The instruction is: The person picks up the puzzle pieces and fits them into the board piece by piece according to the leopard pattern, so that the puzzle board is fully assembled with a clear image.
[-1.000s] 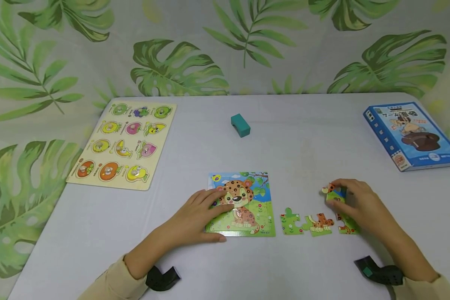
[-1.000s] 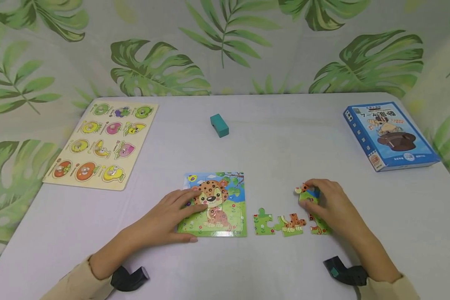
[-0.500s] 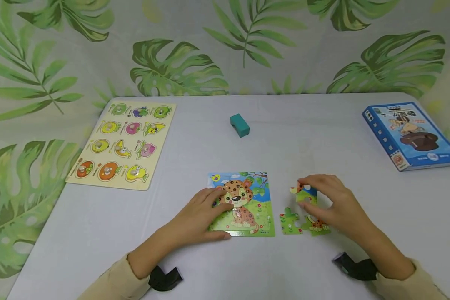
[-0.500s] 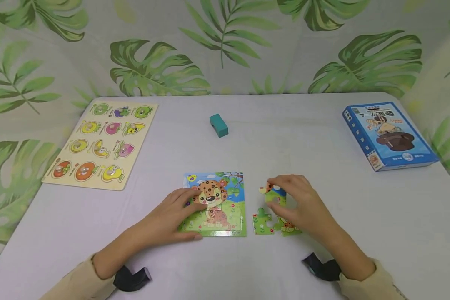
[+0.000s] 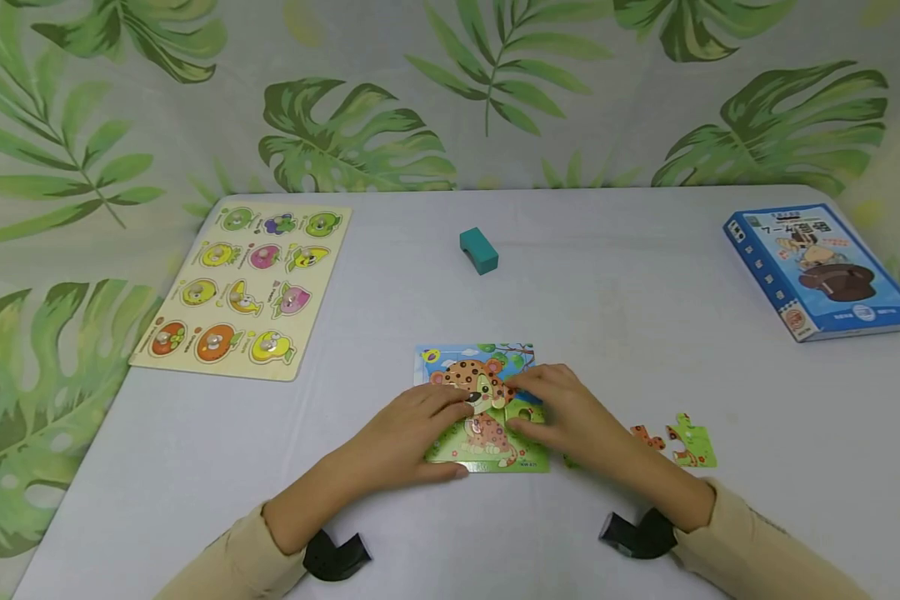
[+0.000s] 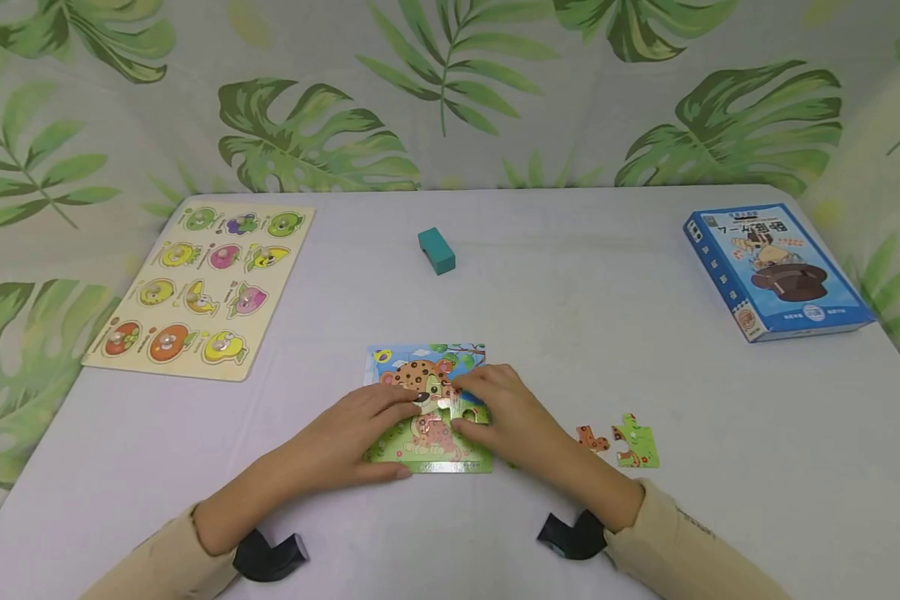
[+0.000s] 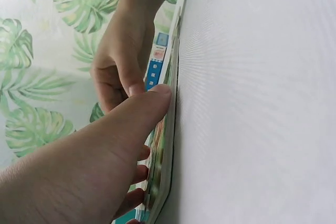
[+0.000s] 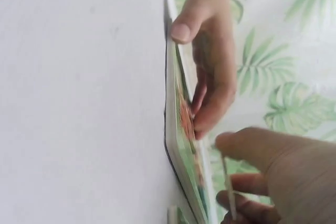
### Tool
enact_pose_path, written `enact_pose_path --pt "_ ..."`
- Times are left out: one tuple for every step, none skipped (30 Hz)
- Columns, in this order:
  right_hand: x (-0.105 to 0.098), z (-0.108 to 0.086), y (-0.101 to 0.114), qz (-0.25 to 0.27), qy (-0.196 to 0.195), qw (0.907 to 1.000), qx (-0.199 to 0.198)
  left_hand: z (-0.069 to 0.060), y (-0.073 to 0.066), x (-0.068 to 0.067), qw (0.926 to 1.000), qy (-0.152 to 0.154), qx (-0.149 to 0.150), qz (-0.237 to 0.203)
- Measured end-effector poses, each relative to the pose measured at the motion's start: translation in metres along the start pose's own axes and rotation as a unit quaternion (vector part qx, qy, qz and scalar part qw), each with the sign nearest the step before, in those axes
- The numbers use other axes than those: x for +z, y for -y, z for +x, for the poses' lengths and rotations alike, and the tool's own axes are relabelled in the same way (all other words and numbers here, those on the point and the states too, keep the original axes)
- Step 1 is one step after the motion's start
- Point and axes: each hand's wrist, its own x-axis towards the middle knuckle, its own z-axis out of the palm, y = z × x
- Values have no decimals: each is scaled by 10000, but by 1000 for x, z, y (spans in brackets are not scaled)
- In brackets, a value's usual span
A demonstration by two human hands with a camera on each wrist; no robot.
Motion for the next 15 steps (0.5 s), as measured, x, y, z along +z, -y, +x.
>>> enact_pose_path --pt "2 1 -1 -47 53 10000 27 0 0 0 10000 21 -20 27" --pt "4 3 -1 -100 94 9999 33 0 0 1 10000 38 -46 43" --pt "5 4 -2 -152 117 9998 22 1 0 1 9999 54 -69 66" --pt "7 5 -3 -199 128 9997 2 1 0 2 9999 63 -89 86" --pt "8 6 -4 -211 131 9997 -8 1 0 3 9999 75 -105 114" --pt "9 6 -5 -230 137 9996 -17 1 0 3 9998 89 -116 159" --pt "9 7 -5 -221 147 9996 -25 2 0 4 9997 98 -115 215" --pt "10 7 -6 -189 150 9997 -11 2 1 5 9995 104 -116 261" --pt "11 8 -7 -151 152 9998 12 3 1 6 9994 109 -115 305" --pt "11 9 -7 -112 144 9998 36 3 1 7 9993 111 -117 343" --pt "12 9 -7 -65 138 9999 48 4 1 8 9992 121 -125 370" --pt "12 10 -8 -22 134 9999 56 4 1 8 9991 125 -132 385" --pt "13 10 -8 20 132 9999 58 5 1 9 9991 128 -142 389" --pt "13 11 -9 55 131 9999 53 5 1 9 9991 130 -155 385" --pt "13 11 -9 70 146 9999 35 6 1 9 9991 124 -160 381"
